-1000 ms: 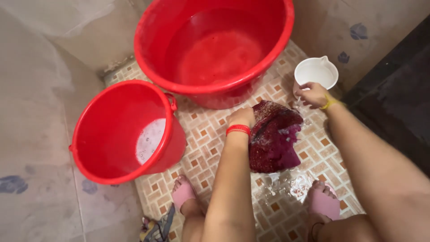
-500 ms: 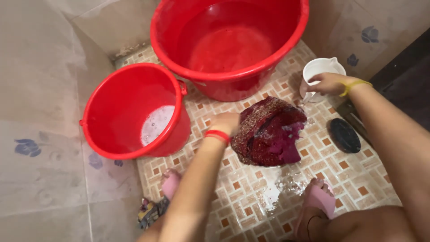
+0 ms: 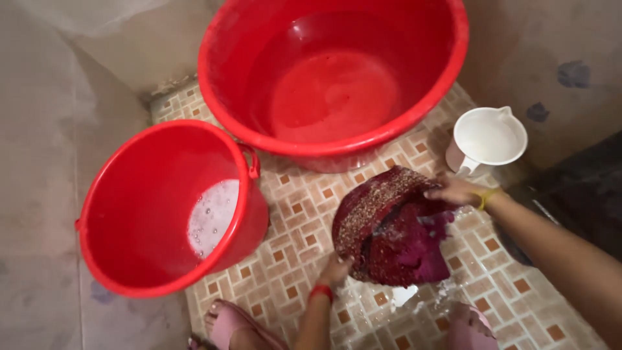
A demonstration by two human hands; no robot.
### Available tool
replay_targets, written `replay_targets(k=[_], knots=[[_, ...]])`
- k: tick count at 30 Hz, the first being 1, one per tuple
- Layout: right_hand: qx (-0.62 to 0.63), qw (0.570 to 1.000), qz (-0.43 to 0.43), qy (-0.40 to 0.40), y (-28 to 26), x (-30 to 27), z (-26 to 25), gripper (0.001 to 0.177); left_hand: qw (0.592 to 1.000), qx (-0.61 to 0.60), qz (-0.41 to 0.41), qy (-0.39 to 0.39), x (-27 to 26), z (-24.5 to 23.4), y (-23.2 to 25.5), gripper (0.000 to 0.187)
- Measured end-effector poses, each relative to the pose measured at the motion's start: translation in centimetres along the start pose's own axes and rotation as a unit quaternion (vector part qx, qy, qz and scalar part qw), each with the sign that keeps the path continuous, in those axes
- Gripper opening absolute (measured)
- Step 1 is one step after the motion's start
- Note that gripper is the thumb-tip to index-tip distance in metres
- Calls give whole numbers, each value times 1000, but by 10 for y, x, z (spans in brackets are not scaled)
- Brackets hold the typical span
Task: The person is washing and scrubbing a rug using buckets of water and a brush.
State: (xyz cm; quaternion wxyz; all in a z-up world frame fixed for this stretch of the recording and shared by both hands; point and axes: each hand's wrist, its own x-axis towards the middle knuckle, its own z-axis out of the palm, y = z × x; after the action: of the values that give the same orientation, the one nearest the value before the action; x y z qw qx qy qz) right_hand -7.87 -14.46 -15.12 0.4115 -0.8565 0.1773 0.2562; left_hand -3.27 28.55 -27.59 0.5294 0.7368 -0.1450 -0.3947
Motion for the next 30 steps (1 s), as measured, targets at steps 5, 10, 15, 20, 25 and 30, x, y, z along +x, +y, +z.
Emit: replay_targets(k=[5, 10, 15, 20, 25, 30], knots=[[-49, 997, 54, -34, 8, 15, 17, 101, 943, 33, -294, 155, 10, 37, -18, 73], [96, 990, 45, 95, -6, 56, 45, 102, 902, 29, -252, 349, 41, 46, 2, 78], [172, 967, 130, 139, -32, 46, 101, 93, 897, -64, -192, 392, 39, 34, 95, 84], [484, 872, -22, 73, -58, 2, 93, 37, 902, -335, -87, 259, 51, 26, 124, 57], [544, 833, -63, 78, -135, -66, 33, 33, 855, -487, -36, 176, 28, 49, 222, 41], [536, 834, -13, 135, -192, -144, -12, 40, 818, -573, 7, 41, -19, 50, 287, 33]])
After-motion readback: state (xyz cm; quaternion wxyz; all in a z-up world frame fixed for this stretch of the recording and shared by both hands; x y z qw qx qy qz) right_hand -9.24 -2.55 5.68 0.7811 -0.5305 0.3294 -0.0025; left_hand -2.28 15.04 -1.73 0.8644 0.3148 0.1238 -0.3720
